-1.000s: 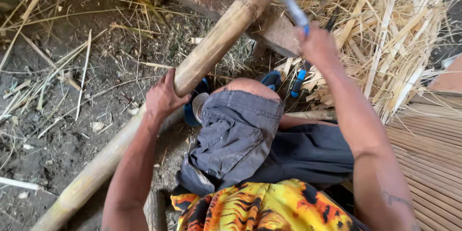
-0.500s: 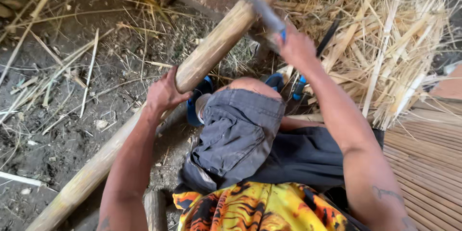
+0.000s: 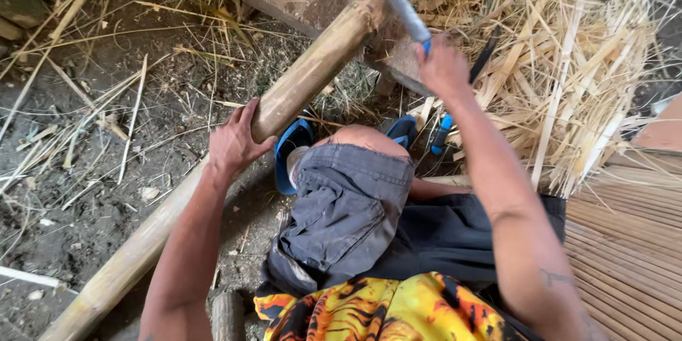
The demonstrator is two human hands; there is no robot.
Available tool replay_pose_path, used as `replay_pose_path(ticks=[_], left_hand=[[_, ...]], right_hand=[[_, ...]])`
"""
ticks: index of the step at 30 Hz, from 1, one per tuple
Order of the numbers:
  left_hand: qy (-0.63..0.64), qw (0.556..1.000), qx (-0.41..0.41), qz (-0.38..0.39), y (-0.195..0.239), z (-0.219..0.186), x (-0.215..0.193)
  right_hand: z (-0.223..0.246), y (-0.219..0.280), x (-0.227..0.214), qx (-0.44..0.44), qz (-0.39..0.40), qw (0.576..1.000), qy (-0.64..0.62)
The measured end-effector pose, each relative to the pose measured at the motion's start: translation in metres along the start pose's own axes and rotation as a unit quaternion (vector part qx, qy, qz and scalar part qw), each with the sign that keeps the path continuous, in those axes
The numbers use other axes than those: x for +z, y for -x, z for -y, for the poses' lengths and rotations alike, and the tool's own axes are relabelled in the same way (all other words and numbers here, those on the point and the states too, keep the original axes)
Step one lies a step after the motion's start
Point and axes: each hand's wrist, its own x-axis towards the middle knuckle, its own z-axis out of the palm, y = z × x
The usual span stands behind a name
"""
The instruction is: The person sits cross-legged on the ground and uses a machete to shave the outer layer of a long bamboo pole. They hold the pole with their left hand and repeatedly strike it with the machete in their right hand, removing strips of bamboo skin.
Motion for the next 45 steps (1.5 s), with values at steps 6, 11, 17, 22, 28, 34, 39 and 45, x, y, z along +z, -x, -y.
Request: replay_pose_path(ticks=[6,11,17,22,28,34,39,45], left_hand=[[-0.053,0.994,-0.052,-0.081,0.001,-0.018,0.017],[-0.016,0.997,-0.061,-0.054,-0.005,-0.011,0.014],[-0.012,0.997,-0.072,-0.029,-0.016,-0.010,0.019],[-0.028,0.997,-0.057,-0.044,-0.018,-0.006,0.020],[-0.027,0.997,-0.058,-0.039,-0.017,-0.004,0.018],[0.012,0.998,-0.064,0.023,-0.026,0.003,-0.001],[0.022,0.999,-0.034,0.007,-0.034,0.009,-0.013],[-0.012,0.999,-0.009,-0.040,-0.045,-0.002,-0.005]], right_hand=[[0.072,0.035,0.026,-0.044,0.090,0.995,-0.018],[0.062,0.026,0.036,-0.207,0.094,0.968,0.110],[0.051,0.005,0.028,-0.088,0.017,0.996,-0.004],[0.064,0.055,0.047,-0.281,0.143,0.938,0.144],[-0.037,-0.060,-0.038,0.152,-0.115,0.975,-0.115],[0.006,-0.030,-0.008,0.030,0.013,0.998,-0.051],[0.095,0.032,0.053,-0.210,0.143,0.957,0.144],[0.050,-0.023,0.019,-0.132,-0.032,0.989,0.050]])
